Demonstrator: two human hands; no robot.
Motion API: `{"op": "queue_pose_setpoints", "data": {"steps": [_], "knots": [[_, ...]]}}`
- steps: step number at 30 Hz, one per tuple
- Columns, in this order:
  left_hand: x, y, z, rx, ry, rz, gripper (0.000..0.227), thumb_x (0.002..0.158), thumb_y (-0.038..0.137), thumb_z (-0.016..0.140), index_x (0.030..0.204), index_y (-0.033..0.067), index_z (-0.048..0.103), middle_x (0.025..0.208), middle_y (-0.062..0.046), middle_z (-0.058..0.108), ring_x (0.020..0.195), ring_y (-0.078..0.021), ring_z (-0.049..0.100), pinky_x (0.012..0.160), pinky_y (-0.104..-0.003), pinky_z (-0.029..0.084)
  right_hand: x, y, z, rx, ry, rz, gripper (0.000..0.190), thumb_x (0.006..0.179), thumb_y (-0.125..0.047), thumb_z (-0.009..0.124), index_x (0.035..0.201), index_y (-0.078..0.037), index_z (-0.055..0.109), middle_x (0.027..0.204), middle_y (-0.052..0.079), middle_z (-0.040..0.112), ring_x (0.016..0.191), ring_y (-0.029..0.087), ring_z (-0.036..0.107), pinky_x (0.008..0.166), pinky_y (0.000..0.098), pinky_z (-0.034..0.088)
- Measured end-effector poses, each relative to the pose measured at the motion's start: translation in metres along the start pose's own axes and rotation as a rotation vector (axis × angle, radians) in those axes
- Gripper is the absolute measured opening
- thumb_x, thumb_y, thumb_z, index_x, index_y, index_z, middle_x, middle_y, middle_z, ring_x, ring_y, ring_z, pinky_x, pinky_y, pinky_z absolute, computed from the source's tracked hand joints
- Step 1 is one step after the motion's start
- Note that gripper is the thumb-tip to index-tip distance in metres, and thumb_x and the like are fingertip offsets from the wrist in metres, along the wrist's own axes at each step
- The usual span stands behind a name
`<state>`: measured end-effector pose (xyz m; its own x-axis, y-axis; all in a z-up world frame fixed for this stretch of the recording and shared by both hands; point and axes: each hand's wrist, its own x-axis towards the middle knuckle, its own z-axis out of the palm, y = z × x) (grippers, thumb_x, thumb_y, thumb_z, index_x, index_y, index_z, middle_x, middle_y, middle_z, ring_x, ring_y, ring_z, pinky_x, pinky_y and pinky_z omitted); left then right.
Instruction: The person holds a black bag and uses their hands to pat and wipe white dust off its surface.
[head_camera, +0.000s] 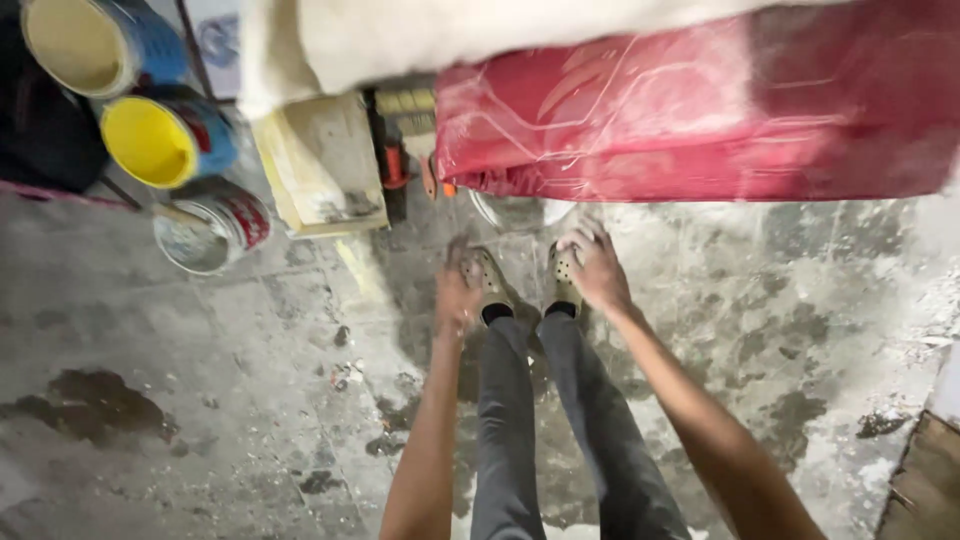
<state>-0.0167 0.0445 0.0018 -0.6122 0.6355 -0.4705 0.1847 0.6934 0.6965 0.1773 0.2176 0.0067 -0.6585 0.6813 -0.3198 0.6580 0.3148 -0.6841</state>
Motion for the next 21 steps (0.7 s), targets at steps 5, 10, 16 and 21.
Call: {"op": "queue_pose_setpoints", "data": {"steps": [5, 10, 16, 21], "knots": [[-0.045, 0.082, -0.056, 0.081, -0.014, 0.132, 0.054, 0.1, 0.02, 0.057, 0.15, 0.0031, 0.046, 0.153, -0.023, 0.047, 0.137, -0.0443, 0.046, 0.114, -0.046, 0.04, -0.034, -0.083, -0.056, 0.043, 0.062, 0.052, 0.025, 0.099, -0.022, 0.066, 0.119, -0.007, 0.066, 0.141, 0.019, 0.052, 0.138, 0.039, 0.044, 0.113, 0.0457, 0.039], [-0.09, 0.16, -0.103, 0.159, 0.042, 0.241, 0.051, 0.099, 0.019, 0.058, 0.147, 0.0044, 0.049, 0.151, -0.021, 0.048, 0.14, -0.0406, 0.045, 0.115, -0.045, 0.038, -0.066, -0.152, -0.116, 0.047, 0.124, 0.01, 0.028, 0.097, -0.02, 0.065, 0.123, -0.011, 0.065, 0.149, 0.019, 0.047, 0.14, 0.041, 0.043, 0.115, 0.0447, 0.039], [-0.138, 0.251, -0.159, 0.152, 0.096, 0.433, 0.051, 0.096, 0.014, 0.061, 0.145, 0.0019, 0.05, 0.151, -0.02, 0.048, 0.143, -0.0399, 0.041, 0.117, -0.047, 0.035, -0.111, -0.227, -0.19, 0.058, 0.204, 0.015, 0.034, 0.095, -0.016, 0.063, 0.129, -0.012, 0.064, 0.152, 0.02, 0.043, 0.141, 0.04, 0.041, 0.113, 0.0443, 0.039], [-0.177, 0.321, -0.204, 0.131, 0.081, 0.613, 0.05, 0.098, 0.015, 0.061, 0.146, 0.0033, 0.051, 0.153, -0.016, 0.048, 0.146, -0.0378, 0.04, 0.121, -0.048, 0.032, -0.158, -0.272, -0.236, 0.064, 0.39, 0.069, 0.035, 0.093, -0.016, 0.063, 0.128, -0.015, 0.064, 0.155, 0.011, 0.046, 0.141, 0.033, 0.048, 0.109, 0.0408, 0.045]]}}
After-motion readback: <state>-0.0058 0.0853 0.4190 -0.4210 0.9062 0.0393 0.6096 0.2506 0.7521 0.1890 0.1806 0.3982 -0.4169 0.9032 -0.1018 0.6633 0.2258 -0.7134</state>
